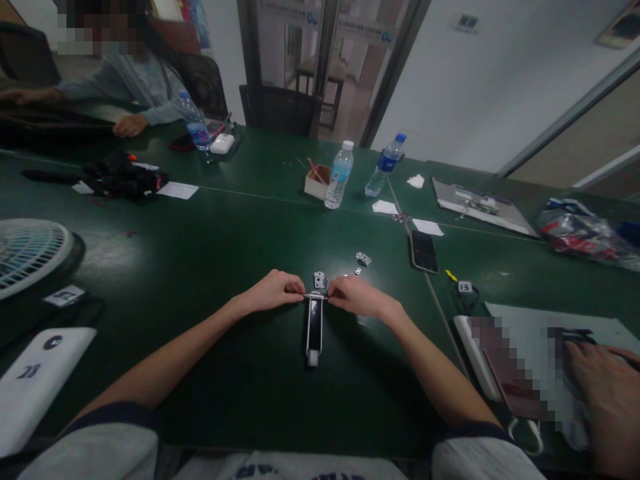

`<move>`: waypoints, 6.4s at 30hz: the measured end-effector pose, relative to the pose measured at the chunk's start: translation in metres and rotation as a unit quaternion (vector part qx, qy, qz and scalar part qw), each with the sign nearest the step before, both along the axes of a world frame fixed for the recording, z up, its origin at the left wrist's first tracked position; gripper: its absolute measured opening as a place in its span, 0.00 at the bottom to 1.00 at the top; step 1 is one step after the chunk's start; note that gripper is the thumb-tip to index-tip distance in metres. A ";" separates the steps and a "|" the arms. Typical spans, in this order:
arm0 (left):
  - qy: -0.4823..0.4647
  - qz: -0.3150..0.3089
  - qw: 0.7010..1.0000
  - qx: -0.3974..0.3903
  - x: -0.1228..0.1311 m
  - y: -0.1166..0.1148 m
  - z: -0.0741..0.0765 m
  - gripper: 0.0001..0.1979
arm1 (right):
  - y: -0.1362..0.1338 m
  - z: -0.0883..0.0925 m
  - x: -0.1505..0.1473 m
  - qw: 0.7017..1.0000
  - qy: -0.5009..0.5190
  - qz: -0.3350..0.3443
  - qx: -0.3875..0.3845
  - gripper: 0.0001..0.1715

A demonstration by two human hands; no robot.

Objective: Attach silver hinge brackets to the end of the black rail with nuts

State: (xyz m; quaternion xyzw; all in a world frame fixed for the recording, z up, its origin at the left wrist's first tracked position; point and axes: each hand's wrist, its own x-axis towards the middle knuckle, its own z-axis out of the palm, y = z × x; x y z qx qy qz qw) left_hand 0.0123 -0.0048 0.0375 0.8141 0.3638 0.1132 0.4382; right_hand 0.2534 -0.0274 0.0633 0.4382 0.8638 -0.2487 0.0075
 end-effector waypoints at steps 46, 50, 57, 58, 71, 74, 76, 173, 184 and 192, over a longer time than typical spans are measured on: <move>0.020 0.005 1.000 -0.014 0.000 -0.002 0.003 0.14 | 0.047 -0.024 0.070 0.970 -0.142 -0.179 0.080 0.11; 0.022 0.008 1.000 -0.016 -0.002 -0.001 0.001 0.16 | 0.048 -0.027 0.071 0.965 -0.160 -0.204 0.040 0.10; 0.023 0.011 1.000 0.004 -0.008 0.003 0.003 0.19 | 0.045 -0.021 0.072 0.970 -0.156 -0.185 0.010 0.12; 0.024 0.016 0.999 0.015 -0.009 0.004 0.004 0.19 | 0.044 -0.017 0.071 0.971 -0.146 -0.188 0.014 0.11; -0.118 0.074 0.984 0.112 0.003 -0.012 0.016 0.11 | -0.002 0.005 -0.012 0.891 0.417 -0.144 -0.106 0.14; -0.154 0.063 0.980 0.107 0.005 -0.015 0.018 0.10 | -0.006 -0.002 -0.021 0.862 0.459 -0.156 -0.146 0.16; -0.173 0.062 0.976 0.116 0.005 -0.016 0.018 0.09 | -0.006 -0.006 -0.024 0.843 0.484 -0.164 -0.169 0.17; -0.050 0.089 0.973 -0.205 0.003 -0.002 -0.008 0.10 | 0.009 -0.009 0.006 0.998 0.019 0.006 -0.066 0.07; -0.080 0.104 0.963 -0.236 0.004 -0.002 -0.019 0.09 | 0.008 -0.006 0.005 0.997 0.021 0.001 -0.068 0.05; -0.070 0.106 0.967 -0.221 0.007 -0.004 -0.017 0.08 | 0.006 -0.002 0.004 0.998 0.012 0.004 -0.068 0.05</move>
